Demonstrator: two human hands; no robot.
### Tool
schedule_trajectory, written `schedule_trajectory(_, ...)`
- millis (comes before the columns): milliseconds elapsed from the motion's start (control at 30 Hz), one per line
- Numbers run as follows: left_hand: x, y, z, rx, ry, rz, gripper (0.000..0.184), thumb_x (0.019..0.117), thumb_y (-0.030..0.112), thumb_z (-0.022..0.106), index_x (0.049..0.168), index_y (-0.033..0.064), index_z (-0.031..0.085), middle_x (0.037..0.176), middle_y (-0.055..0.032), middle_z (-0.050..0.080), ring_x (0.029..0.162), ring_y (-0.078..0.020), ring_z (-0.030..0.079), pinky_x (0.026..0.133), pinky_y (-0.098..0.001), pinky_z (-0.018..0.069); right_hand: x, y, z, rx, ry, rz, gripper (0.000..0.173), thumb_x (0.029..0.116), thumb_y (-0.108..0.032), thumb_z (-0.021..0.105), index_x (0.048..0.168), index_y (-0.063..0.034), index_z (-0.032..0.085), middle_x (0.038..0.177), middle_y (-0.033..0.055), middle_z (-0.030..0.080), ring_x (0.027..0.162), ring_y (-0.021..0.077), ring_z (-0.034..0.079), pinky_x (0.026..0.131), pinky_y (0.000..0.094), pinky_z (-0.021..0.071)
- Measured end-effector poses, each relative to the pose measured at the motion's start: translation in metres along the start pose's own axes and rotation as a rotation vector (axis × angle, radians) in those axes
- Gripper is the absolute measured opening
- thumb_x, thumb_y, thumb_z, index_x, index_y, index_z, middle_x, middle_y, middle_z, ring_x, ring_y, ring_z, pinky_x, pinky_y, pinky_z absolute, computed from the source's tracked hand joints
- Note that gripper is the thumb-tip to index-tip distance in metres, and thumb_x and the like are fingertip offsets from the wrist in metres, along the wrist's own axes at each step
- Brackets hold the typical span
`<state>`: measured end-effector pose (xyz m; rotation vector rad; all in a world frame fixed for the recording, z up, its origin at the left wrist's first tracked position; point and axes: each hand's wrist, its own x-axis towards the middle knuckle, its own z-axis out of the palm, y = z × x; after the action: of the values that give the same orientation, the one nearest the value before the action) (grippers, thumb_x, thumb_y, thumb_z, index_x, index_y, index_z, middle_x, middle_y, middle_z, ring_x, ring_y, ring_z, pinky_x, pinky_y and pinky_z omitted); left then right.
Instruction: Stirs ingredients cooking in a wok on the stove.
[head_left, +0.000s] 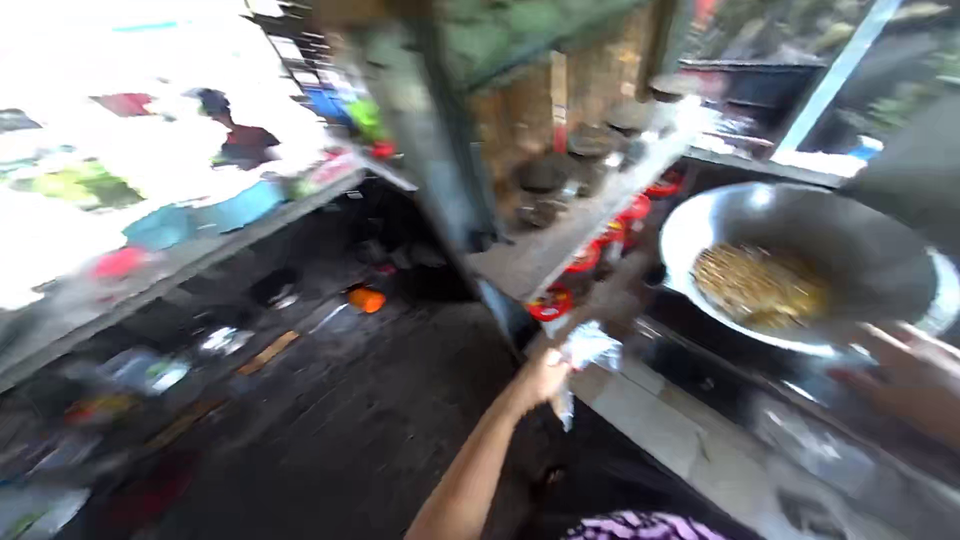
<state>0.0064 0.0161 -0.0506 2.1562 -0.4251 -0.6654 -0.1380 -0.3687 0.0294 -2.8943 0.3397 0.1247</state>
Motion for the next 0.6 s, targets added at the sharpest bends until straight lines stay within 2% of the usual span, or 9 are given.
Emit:
schedule_trajectory(33,0.005,-0.003,0.003,-0.005,0.015,-0.014,0.030,0.1068,0.010,0.048,0.122,-0.0092,0.065,0.119,-0.0216,0.069,0.114,-0.0239,0.066,0.105,-0.0418,0.0494,0.001,0.001,0.003,-0.002,0.043,0.014,0.037,0.0946,-0.021,0.075,0.123,0.0007,0.066,0.120,0.0334,0.063,0.106,0.0556,0.064,0.081,0.0737,0.0499)
schedule_trajectory(67,0.010,-0.008,0.006,-0.029,0.034,-0.024,0.029,0.1070,0.009,0.048,0.122,-0.0105,0.064,0.121,-0.0229,0.068,0.117,-0.0247,0.065,0.107,-0.0419,0.0484,0.001,0.000,0.004,-0.001,0.038,0.074,0.035,0.0959,-0.021,0.074,0.124,-0.0019,0.066,0.121,0.0296,0.064,0.107,0.0525,0.065,0.083,0.0721,0.0499)
schedule_trajectory(133,0.020,-0.016,0.012,-0.084,0.061,-0.030,0.029,0.1076,0.008,0.046,0.122,-0.0117,0.062,0.123,-0.0232,0.066,0.118,-0.0231,0.063,0.107,-0.0399,0.0476,0.001,0.003,0.004,0.002,0.009,0.178,0.034,0.0988,-0.026,0.071,0.125,-0.0060,0.066,0.123,0.0229,0.065,0.110,0.0466,0.065,0.088,0.0687,0.0502)
schedule_trajectory(167,0.024,-0.018,0.014,-0.105,0.067,-0.021,0.029,0.1077,0.007,0.044,0.122,-0.0116,0.062,0.123,-0.0223,0.066,0.117,-0.0211,0.062,0.106,-0.0377,0.0474,0.001,0.005,0.007,0.002,0.022,0.194,0.032,0.0987,-0.028,0.071,0.123,-0.0068,0.066,0.121,0.0210,0.067,0.107,0.0448,0.066,0.086,0.0671,0.0513)
schedule_trajectory(333,0.031,-0.023,0.023,-0.156,0.070,-0.039,0.029,0.1078,0.004,0.041,0.123,-0.0113,0.061,0.121,-0.0212,0.065,0.115,-0.0184,0.061,0.105,-0.0346,0.0461,-0.003,0.008,0.015,0.029,0.090,0.228,0.033,0.0972,-0.026,0.073,0.123,-0.0068,0.068,0.112,0.0216,0.066,0.097,0.0432,0.067,0.080,0.0645,0.0524)
schedule_trajectory(400,0.033,-0.025,0.024,-0.176,0.075,-0.056,0.029,0.1082,0.004,0.041,0.124,-0.0115,0.060,0.122,-0.0212,0.064,0.115,-0.0177,0.060,0.105,-0.0336,0.0457,-0.002,0.010,0.020,0.009,0.076,0.232,0.032,0.0978,-0.026,0.072,0.124,-0.0075,0.068,0.113,0.0210,0.067,0.101,0.0429,0.067,0.082,0.0641,0.0525)
schedule_trajectory(500,0.034,-0.029,0.026,-0.219,0.080,-0.054,0.029,0.1076,0.003,0.040,0.123,-0.0111,0.060,0.119,-0.0187,0.065,0.112,-0.0141,0.061,0.103,-0.0306,0.0467,-0.002,0.019,0.035,-0.036,0.113,0.165,0.022,0.1015,-0.018,0.065,0.118,-0.0048,0.071,0.112,0.0211,0.069,0.106,0.0440,0.068,0.084,0.0641,0.0530)
schedule_trajectory(600,0.035,-0.033,0.027,-0.247,0.089,-0.072,0.028,0.1081,0.004,0.041,0.122,-0.0100,0.061,0.116,-0.0168,0.065,0.110,-0.0127,0.061,0.101,-0.0304,0.0474,0.000,0.028,0.043,-0.057,0.196,0.098,0.019,0.1041,-0.007,0.056,0.110,-0.0007,0.072,0.107,0.0223,0.071,0.101,0.0444,0.070,0.082,0.0636,0.0545)
